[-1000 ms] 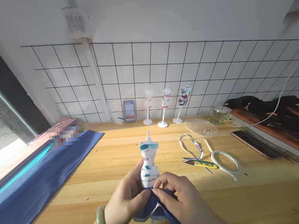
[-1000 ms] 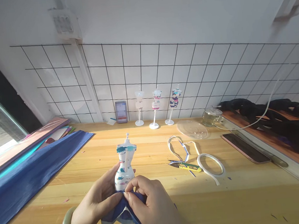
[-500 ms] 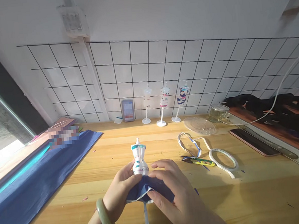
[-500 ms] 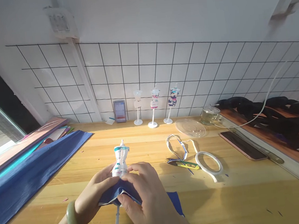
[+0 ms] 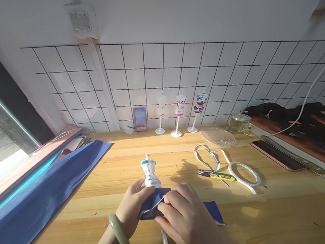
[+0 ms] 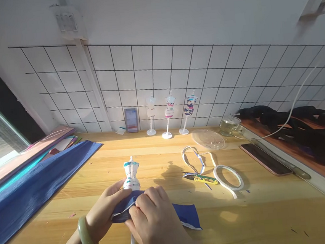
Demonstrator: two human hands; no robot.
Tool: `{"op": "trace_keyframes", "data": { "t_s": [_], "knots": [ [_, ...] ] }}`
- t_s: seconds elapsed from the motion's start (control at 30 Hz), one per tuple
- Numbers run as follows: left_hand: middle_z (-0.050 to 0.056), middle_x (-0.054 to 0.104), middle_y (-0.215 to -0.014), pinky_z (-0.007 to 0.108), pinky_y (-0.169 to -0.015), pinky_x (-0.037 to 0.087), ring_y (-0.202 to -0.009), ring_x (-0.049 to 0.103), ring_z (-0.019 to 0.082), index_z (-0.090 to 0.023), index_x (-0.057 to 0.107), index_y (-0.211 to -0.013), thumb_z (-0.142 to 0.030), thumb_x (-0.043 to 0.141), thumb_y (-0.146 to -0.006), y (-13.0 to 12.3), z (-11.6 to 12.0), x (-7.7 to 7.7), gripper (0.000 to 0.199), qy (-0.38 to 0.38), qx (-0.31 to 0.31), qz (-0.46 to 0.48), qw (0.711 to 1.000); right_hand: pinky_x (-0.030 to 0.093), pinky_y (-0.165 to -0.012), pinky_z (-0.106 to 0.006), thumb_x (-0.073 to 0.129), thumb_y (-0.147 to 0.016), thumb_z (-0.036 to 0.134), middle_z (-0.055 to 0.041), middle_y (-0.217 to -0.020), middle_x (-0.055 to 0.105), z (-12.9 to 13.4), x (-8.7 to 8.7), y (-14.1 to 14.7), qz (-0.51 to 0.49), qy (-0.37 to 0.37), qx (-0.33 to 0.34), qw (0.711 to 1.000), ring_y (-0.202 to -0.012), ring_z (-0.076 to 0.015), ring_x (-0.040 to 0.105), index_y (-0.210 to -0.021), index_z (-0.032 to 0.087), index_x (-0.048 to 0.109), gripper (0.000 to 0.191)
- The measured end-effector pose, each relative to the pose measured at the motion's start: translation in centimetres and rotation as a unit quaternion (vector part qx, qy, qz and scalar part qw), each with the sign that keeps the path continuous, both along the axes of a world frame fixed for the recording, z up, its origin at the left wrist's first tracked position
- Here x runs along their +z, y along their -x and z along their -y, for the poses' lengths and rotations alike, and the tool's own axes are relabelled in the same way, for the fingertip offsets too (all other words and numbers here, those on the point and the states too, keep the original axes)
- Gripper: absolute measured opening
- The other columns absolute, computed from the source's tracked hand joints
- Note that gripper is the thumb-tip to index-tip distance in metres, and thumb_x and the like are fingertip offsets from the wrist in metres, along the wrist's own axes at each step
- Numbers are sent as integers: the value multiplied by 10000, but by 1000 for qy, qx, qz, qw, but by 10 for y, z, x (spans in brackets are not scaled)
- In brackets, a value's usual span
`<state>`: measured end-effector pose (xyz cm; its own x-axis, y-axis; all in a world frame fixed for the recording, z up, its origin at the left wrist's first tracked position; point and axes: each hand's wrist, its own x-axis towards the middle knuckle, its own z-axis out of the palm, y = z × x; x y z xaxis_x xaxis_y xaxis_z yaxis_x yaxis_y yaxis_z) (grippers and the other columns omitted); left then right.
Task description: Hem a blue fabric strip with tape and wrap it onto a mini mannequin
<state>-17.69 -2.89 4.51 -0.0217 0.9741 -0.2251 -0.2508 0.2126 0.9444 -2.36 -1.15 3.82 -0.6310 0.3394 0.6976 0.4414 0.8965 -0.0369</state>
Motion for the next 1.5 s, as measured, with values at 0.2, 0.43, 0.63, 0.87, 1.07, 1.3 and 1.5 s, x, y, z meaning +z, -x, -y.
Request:
{"op": "trace_keyframes", "data": {
  "t_s": [0.2, 0.43, 0.63, 0.87, 1.07, 1.3, 1.5],
  "knots": [
    [-40, 479, -615, 207, -489, 300, -545, 406, 87, -176, 508, -747, -239, 568, -757, -4, -1, -4, 88, 3, 4, 2, 1000, 296, -550, -303, 509, -790, 77, -15, -562, 482, 0, -4, 6, 14, -56, -11, 998, -586, -161, 405, -589, 163, 522, 219],
    [-40, 486, -612, 207, -496, 303, -549, 403, 87, -173, 509, -750, -242, 564, -766, -5, 1, -2, 90, -2, 6, 1, 1000, 302, -561, -311, 387, -811, 4, -29, -554, 491, 2, -7, 8, -1, -50, 6, 999, -583, -156, 411, -601, 146, 551, 302],
    [-37, 497, -633, 212, -528, 327, -574, 414, 94, -167, 527, -752, -238, 559, -770, -1, 2, -1, 79, -10, 7, -2, 1000, 322, -595, -324, 417, -796, -13, -39, -626, 573, 3, 0, 3, -32, -59, 67, 996, -649, -165, 471, -787, 109, 628, 244],
    [-27, 522, -640, 214, -513, 324, -561, 433, 94, -163, 543, -791, -240, 569, -762, 0, 2, -2, 87, -11, 6, 17, 1000, 319, -603, -333, 553, -799, 103, -12, -613, 557, -1, -2, -2, 11, -44, 12, 999, -621, -164, 442, -752, 146, 603, 81],
    [-23, 536, -642, 215, -518, 332, -560, 447, 99, -165, 552, -795, -254, 586, -748, -1, 2, -4, 106, -19, 9, 28, 999, 333, -609, -332, 427, -819, 7, -40, -635, 571, -1, -1, -2, -6, -53, 24, 998, -644, -168, 474, -770, 131, 618, 233],
    [-22, 522, -636, 222, -520, 343, -565, 448, 107, -157, 547, -775, -249, 578, -746, -2, 3, 1, 101, -25, 6, 31, 999, 345, -658, -344, 406, -876, 68, -35, -693, 606, -2, 2, -5, -22, -50, 40, 998, -680, -161, 517, -864, 133, 631, 235],
    [-25, 529, -628, 218, -528, 347, -568, 447, 105, -163, 549, -770, -245, 575, -750, -3, 2, 4, 88, -29, 6, 36, 999, 318, -637, -338, 411, -858, 59, -36, -673, 610, -7, 1, -3, -36, -66, 24, 997, -645, -159, 492, -808, 126, 620, 226]
  ]
}}
